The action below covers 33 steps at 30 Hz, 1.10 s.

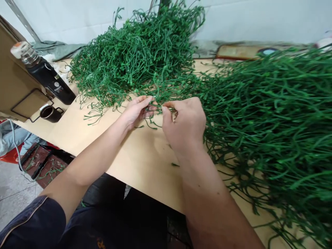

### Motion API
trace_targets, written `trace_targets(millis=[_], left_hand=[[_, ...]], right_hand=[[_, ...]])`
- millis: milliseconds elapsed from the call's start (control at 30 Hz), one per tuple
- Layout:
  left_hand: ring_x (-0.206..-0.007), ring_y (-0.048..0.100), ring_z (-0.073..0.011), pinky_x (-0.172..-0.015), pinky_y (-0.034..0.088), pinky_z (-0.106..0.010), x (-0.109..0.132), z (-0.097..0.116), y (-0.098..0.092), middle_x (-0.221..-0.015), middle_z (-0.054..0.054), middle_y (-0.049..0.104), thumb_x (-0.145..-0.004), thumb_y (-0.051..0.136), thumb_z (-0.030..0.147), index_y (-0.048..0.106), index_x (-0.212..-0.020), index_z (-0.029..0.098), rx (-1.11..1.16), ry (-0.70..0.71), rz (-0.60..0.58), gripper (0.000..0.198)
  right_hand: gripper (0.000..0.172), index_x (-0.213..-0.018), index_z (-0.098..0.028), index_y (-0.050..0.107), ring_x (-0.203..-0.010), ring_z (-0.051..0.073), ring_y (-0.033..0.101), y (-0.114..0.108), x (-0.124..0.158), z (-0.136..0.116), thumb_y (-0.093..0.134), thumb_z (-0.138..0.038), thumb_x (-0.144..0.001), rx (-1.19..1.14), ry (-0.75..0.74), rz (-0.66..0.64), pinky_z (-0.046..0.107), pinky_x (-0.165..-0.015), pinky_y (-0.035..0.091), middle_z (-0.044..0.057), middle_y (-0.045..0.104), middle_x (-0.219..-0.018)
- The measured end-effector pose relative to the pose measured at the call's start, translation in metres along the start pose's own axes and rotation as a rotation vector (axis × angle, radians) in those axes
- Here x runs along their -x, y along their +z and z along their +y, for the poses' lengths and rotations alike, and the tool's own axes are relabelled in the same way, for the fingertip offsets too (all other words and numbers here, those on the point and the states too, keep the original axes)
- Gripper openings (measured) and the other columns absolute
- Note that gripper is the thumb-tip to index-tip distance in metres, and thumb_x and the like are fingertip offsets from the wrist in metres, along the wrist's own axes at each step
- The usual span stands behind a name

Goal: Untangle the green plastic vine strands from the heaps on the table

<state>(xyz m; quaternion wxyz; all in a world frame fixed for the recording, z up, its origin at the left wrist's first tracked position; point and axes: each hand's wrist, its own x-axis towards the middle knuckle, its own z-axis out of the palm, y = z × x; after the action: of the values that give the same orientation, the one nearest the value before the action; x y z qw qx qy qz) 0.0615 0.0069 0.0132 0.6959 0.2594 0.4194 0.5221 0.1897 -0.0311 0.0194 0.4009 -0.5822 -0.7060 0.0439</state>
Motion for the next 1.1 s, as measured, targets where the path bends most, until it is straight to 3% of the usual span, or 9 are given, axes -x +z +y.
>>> trace_targets(millis=[233,700,900,1100], left_hand=[[-0.061,0.056,-0.0038,-0.068,0.046,-0.018,-0.005,0.001,-0.002,-0.067,0.005,0.056,-0.083,0.058,0.02,0.053,-0.074,0.014,-0.091,0.078,-0.033,0.011],[-0.044,0.043,-0.0004,-0.051,0.04,-0.013,-0.004,0.001,-0.002,-0.053,0.008,0.047,-0.085,0.056,0.022,0.047,-0.068,0.015,-0.192,0.087,-0.067,0.021],[-0.04,0.035,-0.0004,-0.042,0.028,-0.013,-0.003,0.0,-0.001,-0.051,0.007,0.045,-0.084,0.057,0.02,0.042,-0.062,0.016,-0.206,0.142,-0.123,0.027],[-0.039,0.035,-0.0014,-0.043,0.026,-0.014,-0.002,-0.001,-0.001,-0.048,0.008,0.042,-0.083,0.058,0.022,0.038,-0.062,0.017,-0.262,0.144,-0.121,0.029]], right_hand=[[0.019,-0.076,-0.018,0.064,-0.085,0.026,0.051,0.0,-0.003,0.003,0.047,-0.027,-0.081,0.012,-0.061,0.001,0.041,-0.074,0.044,0.013,0.055,-0.079],[0.029,-0.058,-0.02,0.051,-0.076,0.021,0.05,-0.008,-0.003,-0.003,0.047,-0.034,-0.083,0.035,-0.038,-0.077,0.036,-0.069,0.04,0.008,0.051,-0.076],[0.03,-0.057,-0.019,0.052,-0.074,0.019,0.05,-0.004,-0.008,-0.001,0.053,-0.04,-0.078,-0.29,0.028,-0.145,0.033,-0.062,0.043,0.006,0.051,-0.072],[0.041,-0.063,-0.02,0.052,-0.058,0.013,0.049,-0.004,-0.014,0.006,0.054,-0.06,-0.076,-0.792,0.305,-0.305,0.029,-0.055,0.042,0.003,0.055,-0.064]])
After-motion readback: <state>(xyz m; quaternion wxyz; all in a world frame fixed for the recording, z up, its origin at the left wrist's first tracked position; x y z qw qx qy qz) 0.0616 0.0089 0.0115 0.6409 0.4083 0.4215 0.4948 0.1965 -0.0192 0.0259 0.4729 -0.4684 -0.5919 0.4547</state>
